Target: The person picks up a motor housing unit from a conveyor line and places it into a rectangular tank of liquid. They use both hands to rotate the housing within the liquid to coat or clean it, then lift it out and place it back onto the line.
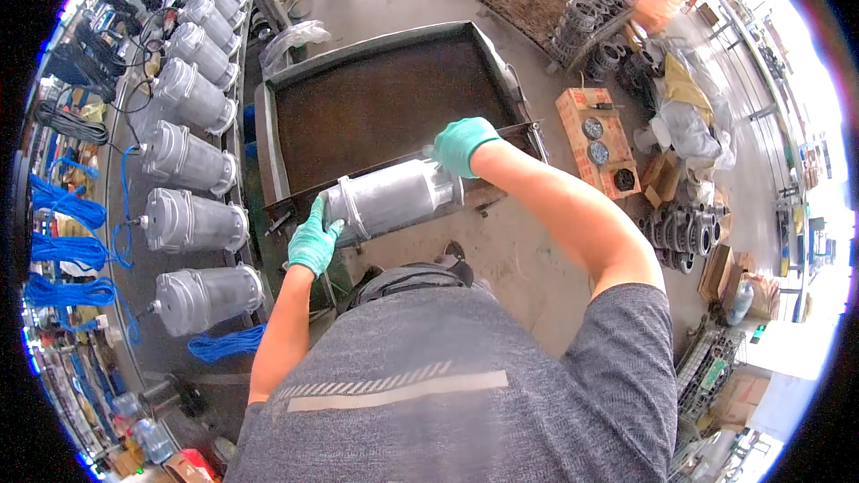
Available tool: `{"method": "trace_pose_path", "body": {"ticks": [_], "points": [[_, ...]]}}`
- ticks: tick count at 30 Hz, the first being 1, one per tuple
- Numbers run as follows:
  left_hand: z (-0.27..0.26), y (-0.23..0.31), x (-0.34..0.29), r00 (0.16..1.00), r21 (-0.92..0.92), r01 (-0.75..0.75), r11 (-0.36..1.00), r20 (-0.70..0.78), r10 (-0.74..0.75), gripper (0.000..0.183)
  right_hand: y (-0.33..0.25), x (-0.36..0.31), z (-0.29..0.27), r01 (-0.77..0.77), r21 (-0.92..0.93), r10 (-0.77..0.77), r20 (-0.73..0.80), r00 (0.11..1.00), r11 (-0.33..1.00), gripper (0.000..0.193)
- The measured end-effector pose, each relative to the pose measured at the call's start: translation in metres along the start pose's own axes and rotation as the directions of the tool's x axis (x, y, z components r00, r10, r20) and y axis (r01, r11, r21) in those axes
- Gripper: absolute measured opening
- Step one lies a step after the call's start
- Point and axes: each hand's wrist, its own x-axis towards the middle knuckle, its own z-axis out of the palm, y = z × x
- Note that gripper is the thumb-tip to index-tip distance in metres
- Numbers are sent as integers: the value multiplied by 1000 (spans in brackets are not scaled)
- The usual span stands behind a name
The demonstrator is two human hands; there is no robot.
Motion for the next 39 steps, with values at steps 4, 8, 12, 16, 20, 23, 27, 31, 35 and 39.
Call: {"method": "trace_pose_path", "body": {"ticks": [4, 8, 12, 16, 20, 23, 27, 31, 35, 39], "points": [[1, -3, 2, 999, -4, -30, 1000, -23, 30, 78, -6, -6, 18, -27, 165, 57, -185, 981, 986, 43], [4, -2, 3, 999, -9, -31, 999, -19, 31, 77, 0, 1, 33, -67, 292, 130, -204, 970, 954, 41], [5, -4, 3, 999, 1, -36, 999, -29, 36, 77, 16, 8, 40, -14, 133, 39, -182, 983, 991, 34], [4, -2, 3, 999, -4, -35, 999, -22, 35, 78, 18, 1, 43, -30, 104, 54, -234, 971, 994, 26], [5, -5, 4, 999, -7, -38, 999, -32, 37, 77, -3, -6, 41, 26, 162, 18, -268, 963, 986, 30], [3, -3, 3, 999, -10, -33, 999, -14, 33, 77, -14, -7, 38, 82, 175, -31, -275, 961, 981, 35], [-3, 4, -2, 1000, -15, -5, 1000, 12, 5, 77, -9, 4, 22, -12, 122, 35, -193, 980, 992, 41], [3, -3, 2, 1000, -5, -10, 1000, 0, 10, 78, 3, 12, 11, -5, -7, 4, -175, 985, 1000, 31], [4, -3, 2, 1000, 4, -19, 1000, -13, 19, 79, 13, 23, 12, 27, -115, -35, -70, 997, 993, 34], [2, -3, 2, 1000, 3, -10, 1000, -5, 10, 79, 9, 5, 10, -27, 86, 39, -135, 990, 996, 41]]}}
